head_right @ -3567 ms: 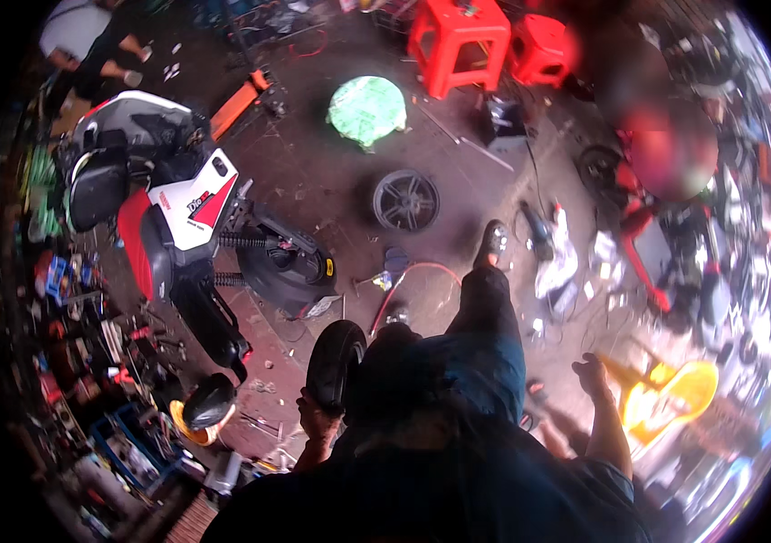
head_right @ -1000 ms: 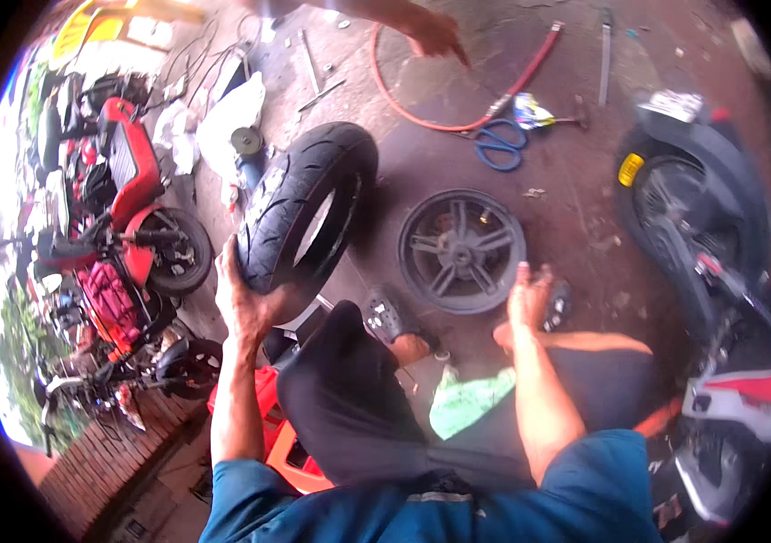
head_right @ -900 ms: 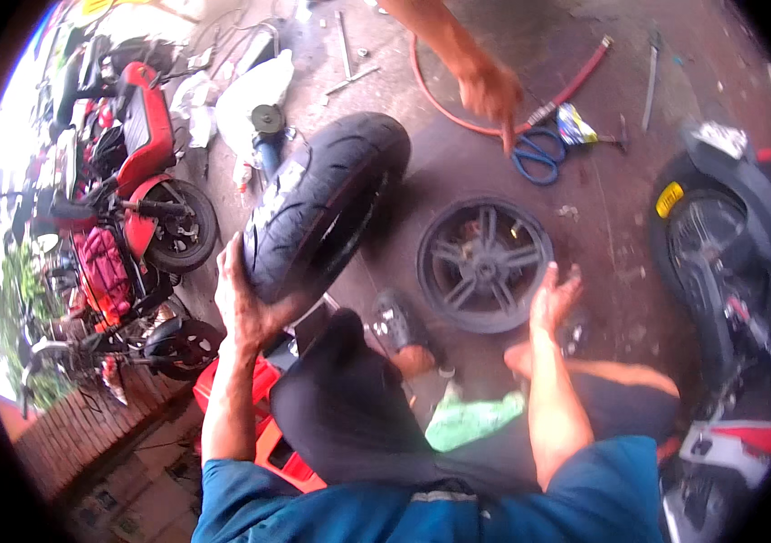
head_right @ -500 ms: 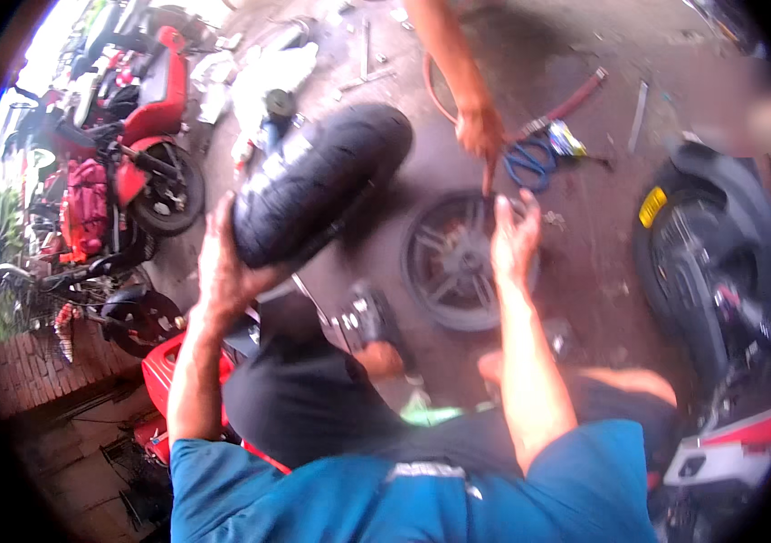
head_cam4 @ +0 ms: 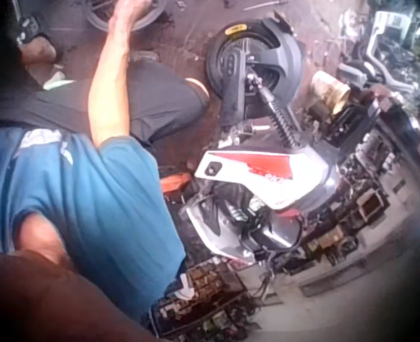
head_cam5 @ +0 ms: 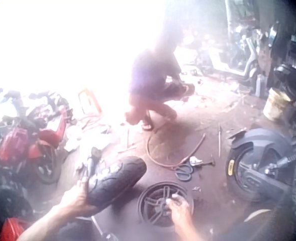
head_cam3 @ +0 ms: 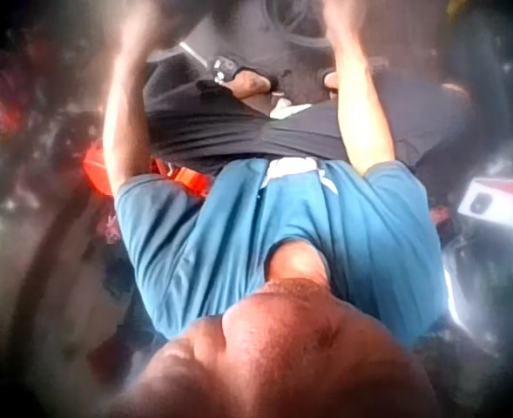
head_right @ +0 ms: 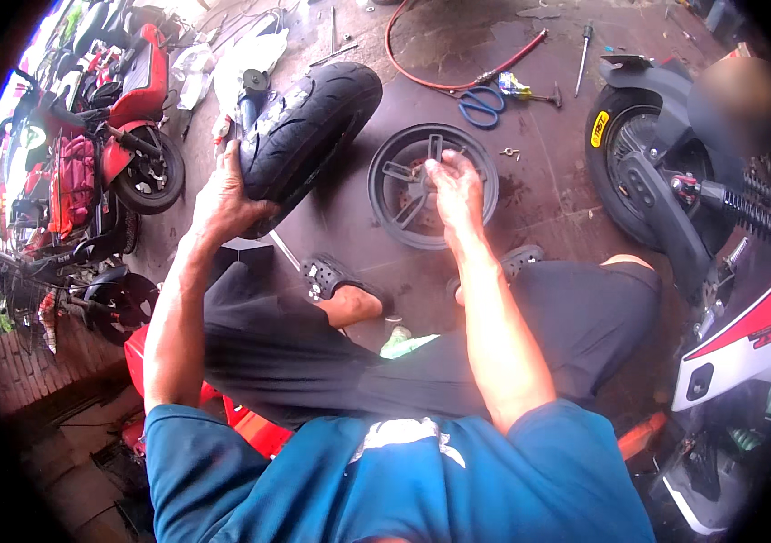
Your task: The person fits a tire onto a wheel rim, pries the tire over the rim using tire levers, and installs a valve stem into the wheel by hand.
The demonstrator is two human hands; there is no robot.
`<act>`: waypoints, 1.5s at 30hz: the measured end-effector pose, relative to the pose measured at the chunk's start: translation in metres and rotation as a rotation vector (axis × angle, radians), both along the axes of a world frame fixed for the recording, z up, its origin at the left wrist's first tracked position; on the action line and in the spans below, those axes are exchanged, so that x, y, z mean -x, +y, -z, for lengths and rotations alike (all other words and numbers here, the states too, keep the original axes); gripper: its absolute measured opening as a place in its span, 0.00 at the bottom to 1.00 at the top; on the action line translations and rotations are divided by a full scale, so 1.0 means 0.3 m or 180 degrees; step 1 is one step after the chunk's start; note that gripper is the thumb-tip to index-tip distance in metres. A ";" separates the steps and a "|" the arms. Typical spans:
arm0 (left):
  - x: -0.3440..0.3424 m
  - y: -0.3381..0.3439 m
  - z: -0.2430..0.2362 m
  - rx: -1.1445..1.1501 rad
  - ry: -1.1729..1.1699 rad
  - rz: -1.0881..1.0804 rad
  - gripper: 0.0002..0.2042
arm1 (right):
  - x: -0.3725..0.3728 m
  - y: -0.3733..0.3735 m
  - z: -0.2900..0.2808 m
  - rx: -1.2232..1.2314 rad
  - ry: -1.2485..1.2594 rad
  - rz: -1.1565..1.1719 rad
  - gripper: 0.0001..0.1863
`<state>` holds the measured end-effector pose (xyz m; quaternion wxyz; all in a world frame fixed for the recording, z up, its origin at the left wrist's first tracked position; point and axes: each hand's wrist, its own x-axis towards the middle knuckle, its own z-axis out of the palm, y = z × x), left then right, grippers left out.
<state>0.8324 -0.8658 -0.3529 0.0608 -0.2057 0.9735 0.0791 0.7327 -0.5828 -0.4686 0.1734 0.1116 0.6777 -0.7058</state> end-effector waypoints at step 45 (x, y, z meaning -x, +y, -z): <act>-0.342 0.067 0.160 -0.0295 0.1339 -0.0143 0.53 | -0.099 -0.319 -0.116 0.1043 -0.0249 -0.0871 0.43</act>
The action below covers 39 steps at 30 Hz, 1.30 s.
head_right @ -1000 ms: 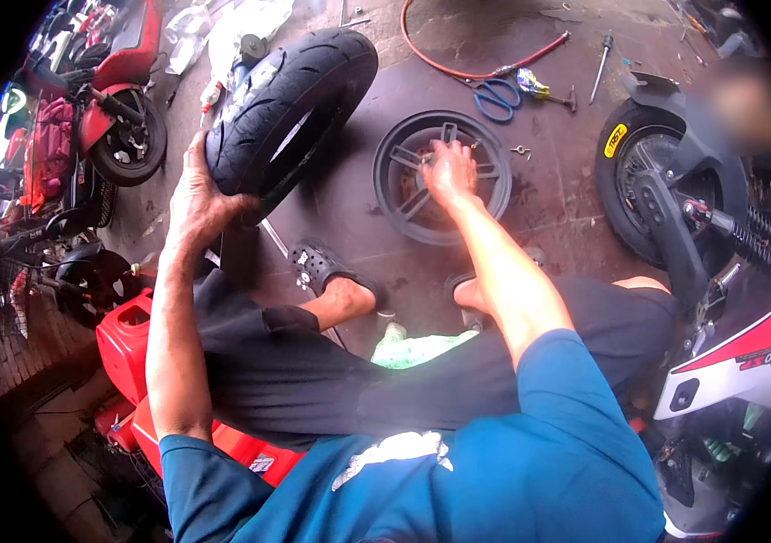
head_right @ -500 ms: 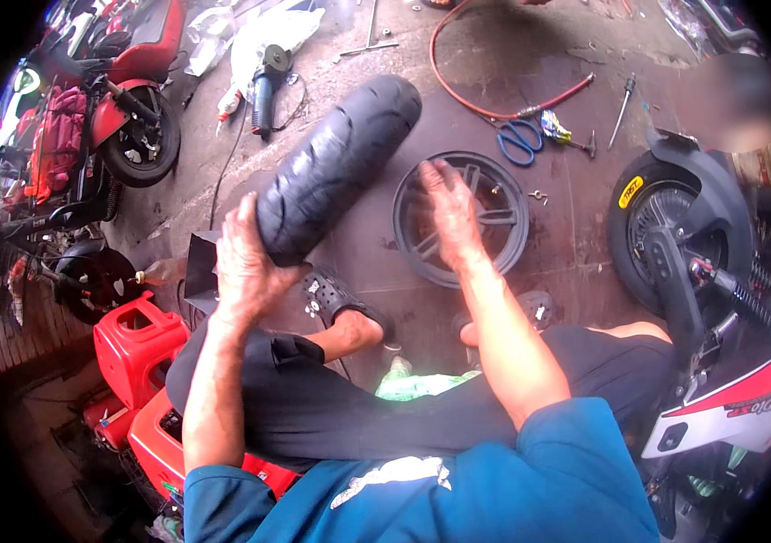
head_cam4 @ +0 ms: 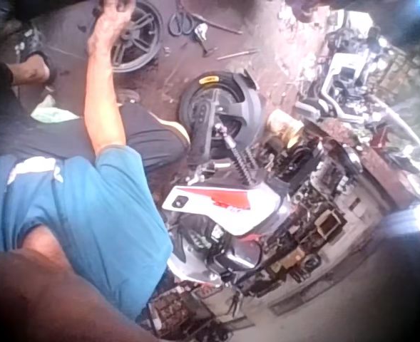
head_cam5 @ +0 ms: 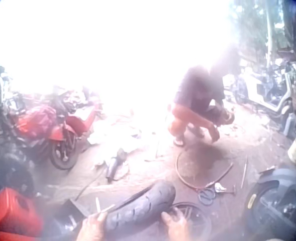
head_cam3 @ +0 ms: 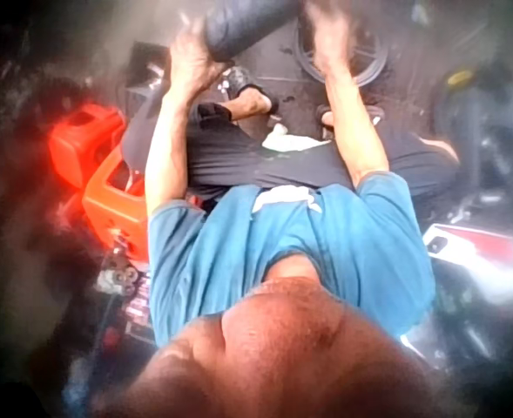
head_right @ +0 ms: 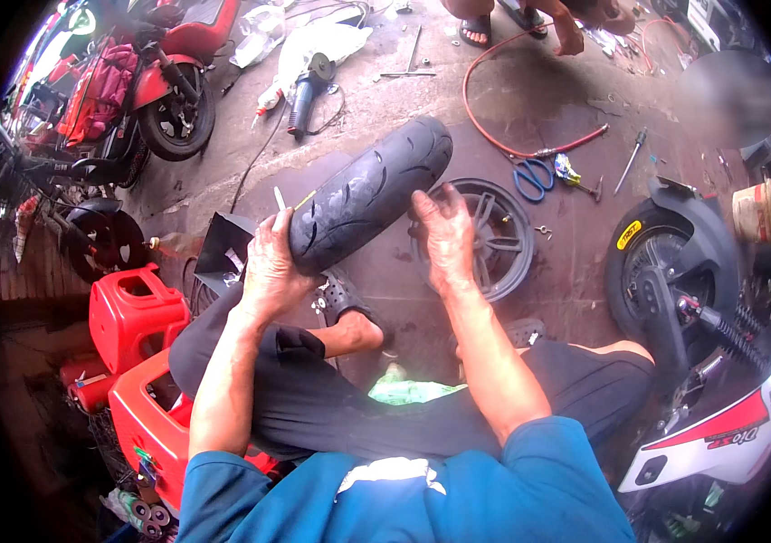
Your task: The person fits a tire onto a wheel rim, pries the tire over the rim using tire levers, and installs a valve stem into the wheel by hand.
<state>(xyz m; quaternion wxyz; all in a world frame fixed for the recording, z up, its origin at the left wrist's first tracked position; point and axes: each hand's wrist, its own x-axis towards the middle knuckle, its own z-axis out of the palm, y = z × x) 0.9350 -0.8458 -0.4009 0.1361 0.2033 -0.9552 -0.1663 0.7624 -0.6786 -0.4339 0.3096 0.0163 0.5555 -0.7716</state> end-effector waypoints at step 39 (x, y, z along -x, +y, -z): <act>-0.062 0.074 0.861 -0.5568 0.2184 -0.3506 0.24 | 0.190 0.094 0.112 -0.1332 0.0308 0.0304 0.53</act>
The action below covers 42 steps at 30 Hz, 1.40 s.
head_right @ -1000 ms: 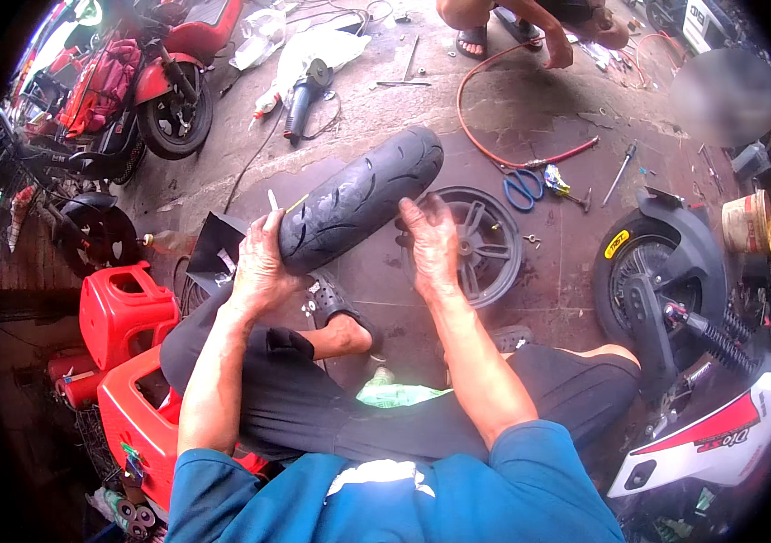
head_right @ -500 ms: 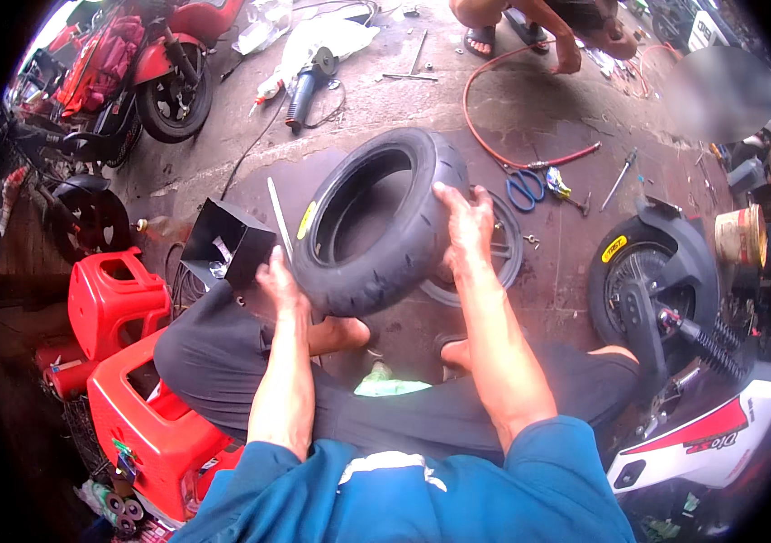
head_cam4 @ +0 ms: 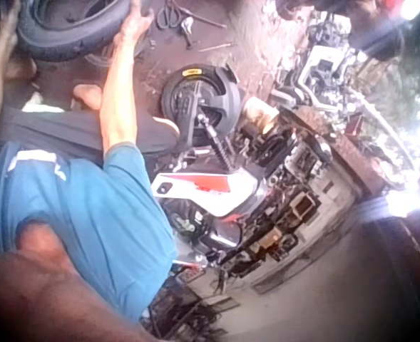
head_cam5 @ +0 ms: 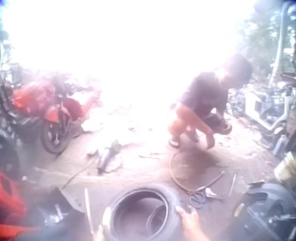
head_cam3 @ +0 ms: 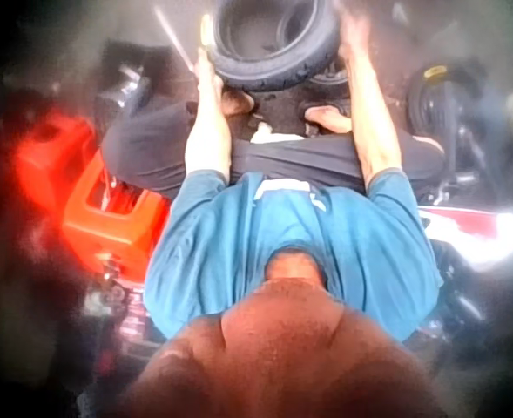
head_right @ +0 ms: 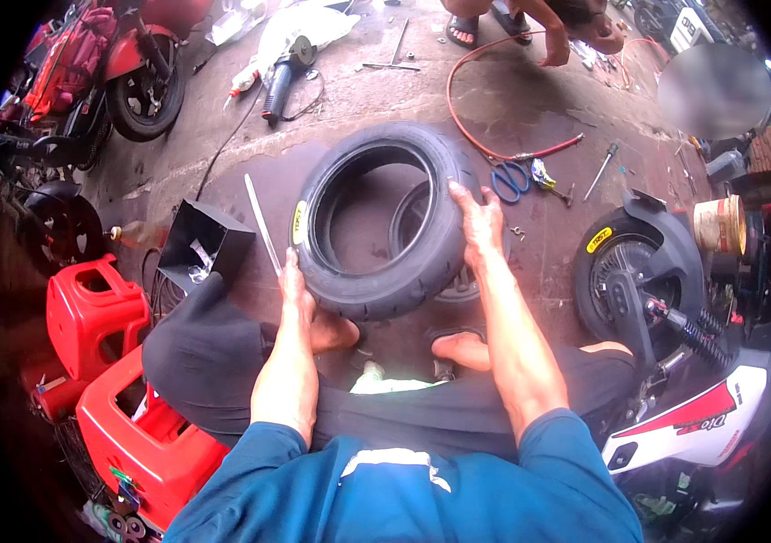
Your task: The person fits a tire onto a wheel rim, pries the tire over the rim using tire levers, and installs a valve stem into the wheel by hand.
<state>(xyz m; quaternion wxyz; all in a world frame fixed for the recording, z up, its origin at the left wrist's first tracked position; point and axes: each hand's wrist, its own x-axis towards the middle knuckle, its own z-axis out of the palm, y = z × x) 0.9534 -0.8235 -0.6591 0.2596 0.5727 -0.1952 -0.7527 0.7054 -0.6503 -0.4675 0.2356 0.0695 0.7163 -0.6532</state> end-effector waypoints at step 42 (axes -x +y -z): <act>0.175 0.190 -0.301 0.1993 -0.0501 0.1285 0.20 | -0.147 0.569 -0.043 0.1493 0.0347 0.0861 0.28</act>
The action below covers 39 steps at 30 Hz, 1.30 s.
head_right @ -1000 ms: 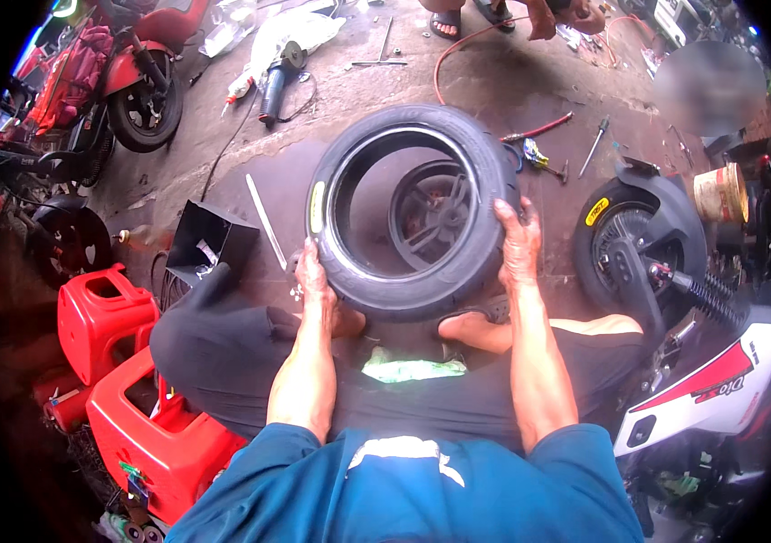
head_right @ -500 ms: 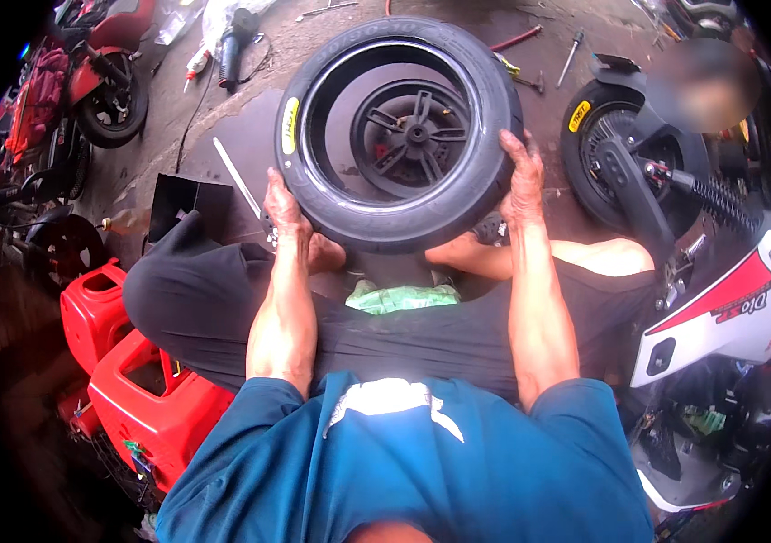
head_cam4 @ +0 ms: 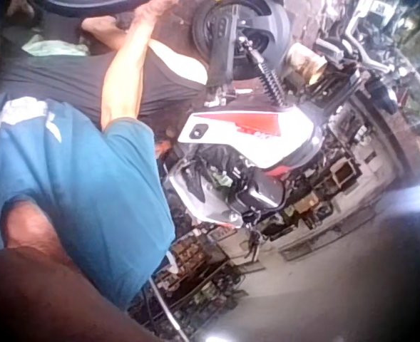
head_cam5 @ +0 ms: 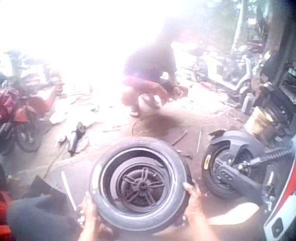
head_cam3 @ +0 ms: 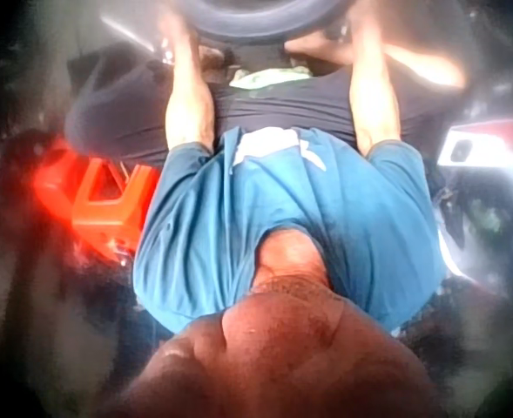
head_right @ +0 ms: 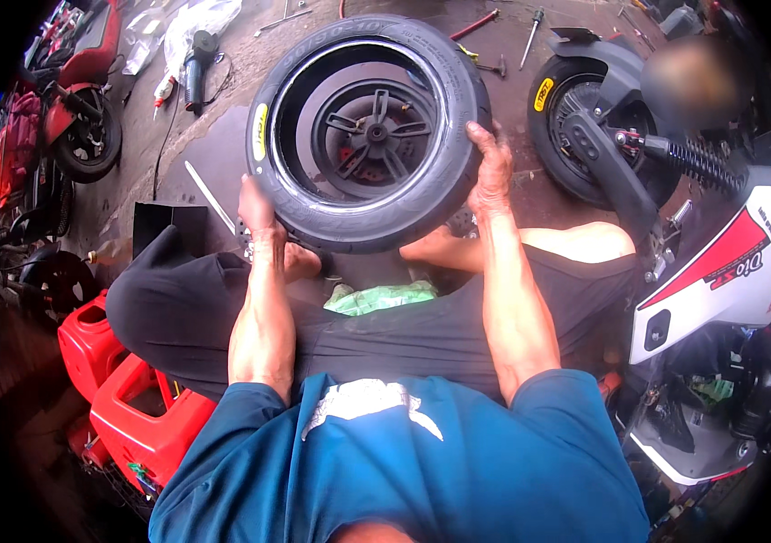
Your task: The person fits a tire onto a wheel rim, pries the tire over the rim using tire levers, and installs a valve stem into the wheel by hand.
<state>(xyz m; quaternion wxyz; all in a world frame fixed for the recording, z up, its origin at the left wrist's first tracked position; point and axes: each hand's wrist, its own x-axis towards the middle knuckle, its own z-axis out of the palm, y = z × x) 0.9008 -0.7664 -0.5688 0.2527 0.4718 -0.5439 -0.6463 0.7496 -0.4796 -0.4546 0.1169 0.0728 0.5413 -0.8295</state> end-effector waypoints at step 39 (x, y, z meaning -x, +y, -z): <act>0.225 -0.038 -0.013 -0.0314 -0.0401 0.0794 0.26 | 0.028 0.015 0.441 -0.1460 -0.0731 0.0575 0.54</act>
